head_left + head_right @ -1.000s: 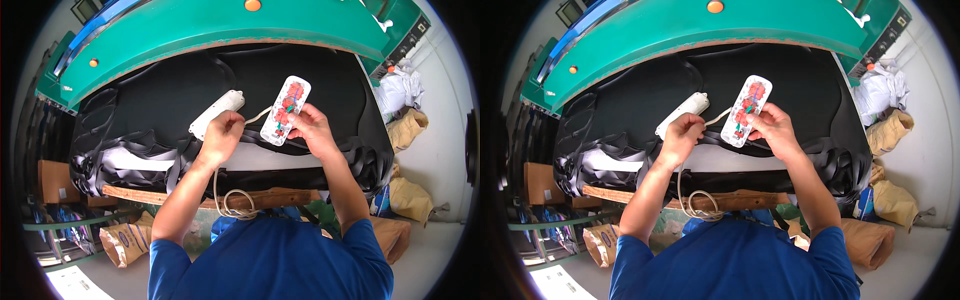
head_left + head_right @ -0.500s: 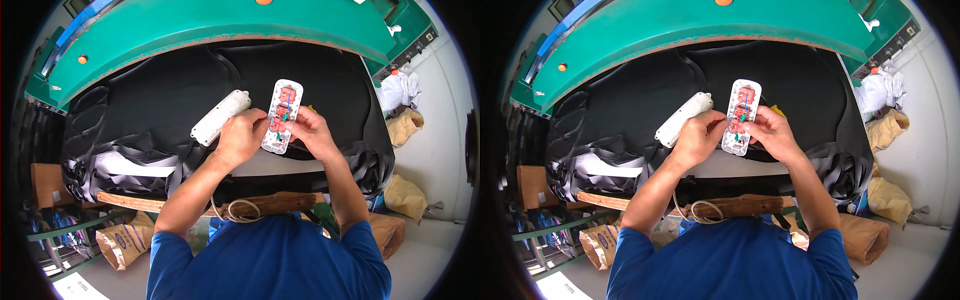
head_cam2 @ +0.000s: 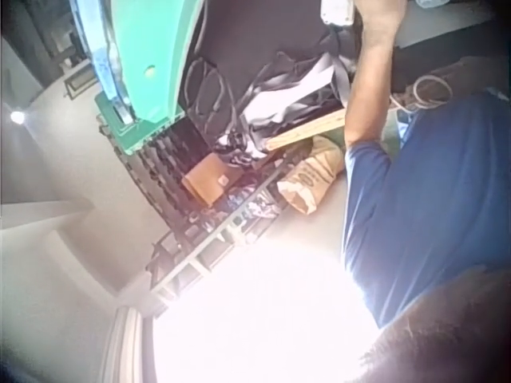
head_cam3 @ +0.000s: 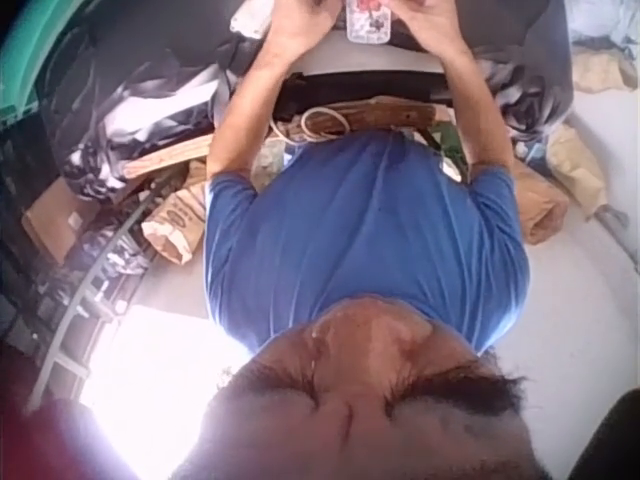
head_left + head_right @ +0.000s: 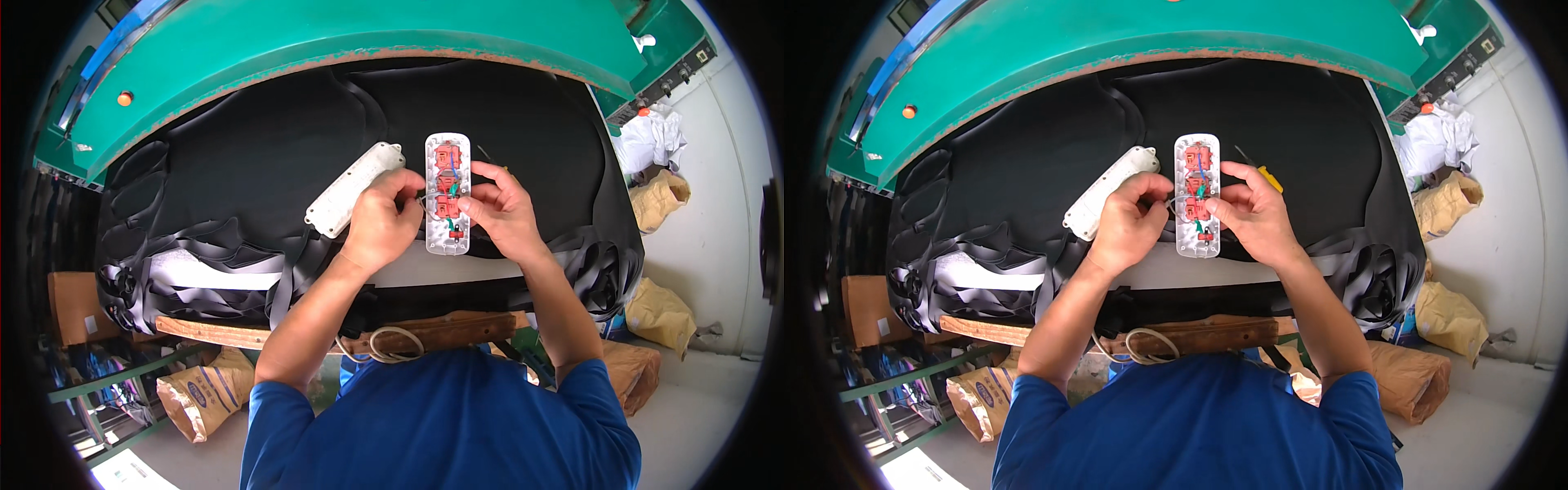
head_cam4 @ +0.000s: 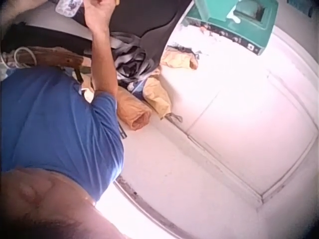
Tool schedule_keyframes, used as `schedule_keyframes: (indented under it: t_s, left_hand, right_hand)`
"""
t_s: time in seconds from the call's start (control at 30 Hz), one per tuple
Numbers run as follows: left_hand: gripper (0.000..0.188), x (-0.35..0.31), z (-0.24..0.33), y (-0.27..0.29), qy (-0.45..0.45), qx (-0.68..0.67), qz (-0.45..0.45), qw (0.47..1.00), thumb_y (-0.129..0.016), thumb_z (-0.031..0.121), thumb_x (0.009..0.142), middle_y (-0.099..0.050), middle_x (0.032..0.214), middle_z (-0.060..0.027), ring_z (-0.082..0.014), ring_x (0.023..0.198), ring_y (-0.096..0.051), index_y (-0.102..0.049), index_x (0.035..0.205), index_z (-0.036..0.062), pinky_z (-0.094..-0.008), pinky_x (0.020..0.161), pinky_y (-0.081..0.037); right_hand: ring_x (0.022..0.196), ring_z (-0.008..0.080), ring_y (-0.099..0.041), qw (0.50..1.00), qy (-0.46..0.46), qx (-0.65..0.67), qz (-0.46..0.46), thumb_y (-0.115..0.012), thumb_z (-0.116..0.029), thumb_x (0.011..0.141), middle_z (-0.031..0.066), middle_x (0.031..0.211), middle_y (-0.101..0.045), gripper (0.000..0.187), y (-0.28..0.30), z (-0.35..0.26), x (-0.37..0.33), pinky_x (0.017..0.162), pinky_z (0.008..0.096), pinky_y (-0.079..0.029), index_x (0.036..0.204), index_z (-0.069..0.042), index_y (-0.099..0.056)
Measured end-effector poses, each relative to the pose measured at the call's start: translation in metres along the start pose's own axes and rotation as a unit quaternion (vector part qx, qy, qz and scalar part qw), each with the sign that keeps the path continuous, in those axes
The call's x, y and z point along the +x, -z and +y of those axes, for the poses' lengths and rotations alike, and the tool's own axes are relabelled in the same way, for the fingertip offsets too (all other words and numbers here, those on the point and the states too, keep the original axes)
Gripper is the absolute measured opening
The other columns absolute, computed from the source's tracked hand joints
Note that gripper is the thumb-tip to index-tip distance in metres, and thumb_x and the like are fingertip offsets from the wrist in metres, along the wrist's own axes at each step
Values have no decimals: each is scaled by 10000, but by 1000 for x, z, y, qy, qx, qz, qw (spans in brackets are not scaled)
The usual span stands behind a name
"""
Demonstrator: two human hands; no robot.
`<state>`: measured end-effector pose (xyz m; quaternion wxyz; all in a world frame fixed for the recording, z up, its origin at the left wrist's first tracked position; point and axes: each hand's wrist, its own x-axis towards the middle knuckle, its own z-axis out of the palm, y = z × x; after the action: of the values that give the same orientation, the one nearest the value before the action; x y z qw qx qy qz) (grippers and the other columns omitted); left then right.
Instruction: Disassembling and inspecting the internal wiring of a power strip using a screwdriver.
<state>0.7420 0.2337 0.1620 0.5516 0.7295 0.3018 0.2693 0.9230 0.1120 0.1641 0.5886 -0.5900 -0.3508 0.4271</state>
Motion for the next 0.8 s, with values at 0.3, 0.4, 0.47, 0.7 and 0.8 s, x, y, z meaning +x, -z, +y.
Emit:
schedule_keyframes:
  t_s: [0.3,0.4,0.47,0.7,0.8]
  left_hand:
    - [156,0,15,-19,-159,143,66,975,-760,35,819,-686,970,-143,-306,944,-665,-727,968,1,-389,863,-525]
    - [170,-6,15,-23,-172,173,98,965,-779,56,798,-678,1045,-162,-335,1067,-630,-734,958,19,-418,942,-501]
    - [150,-11,15,-26,-165,173,123,963,-773,63,791,-662,1070,-189,-366,1102,-598,-734,931,25,-443,967,-485]
    - [149,-19,14,-24,-104,118,133,979,-787,88,786,-646,1199,-227,-422,1262,-532,-741,918,35,-497,1077,-431]
    - [156,-18,11,-22,-105,99,128,981,-797,94,789,-651,1206,-217,-424,1277,-530,-742,923,38,-498,1091,-426]
  right_hand:
    - [904,142,-710,994,100,37,3,-723,38,926,142,1033,-721,529,-13,11,-7,819,283,-595,1377,4,-449]
    - [899,140,-713,991,132,26,19,-735,41,912,134,1030,-725,519,-17,18,-10,786,271,-588,1347,2,-454]
    - [897,139,-715,990,139,7,31,-744,37,903,129,1027,-728,521,-20,18,-12,765,264,-583,1337,1,-456]
    - [862,149,-727,969,216,-112,49,-765,30,876,129,997,-734,528,-29,14,-20,707,262,-581,1309,9,-465]
    - [839,157,-731,962,237,-130,48,-763,33,875,130,992,-734,517,-31,14,-21,695,267,-585,1301,9,-470]
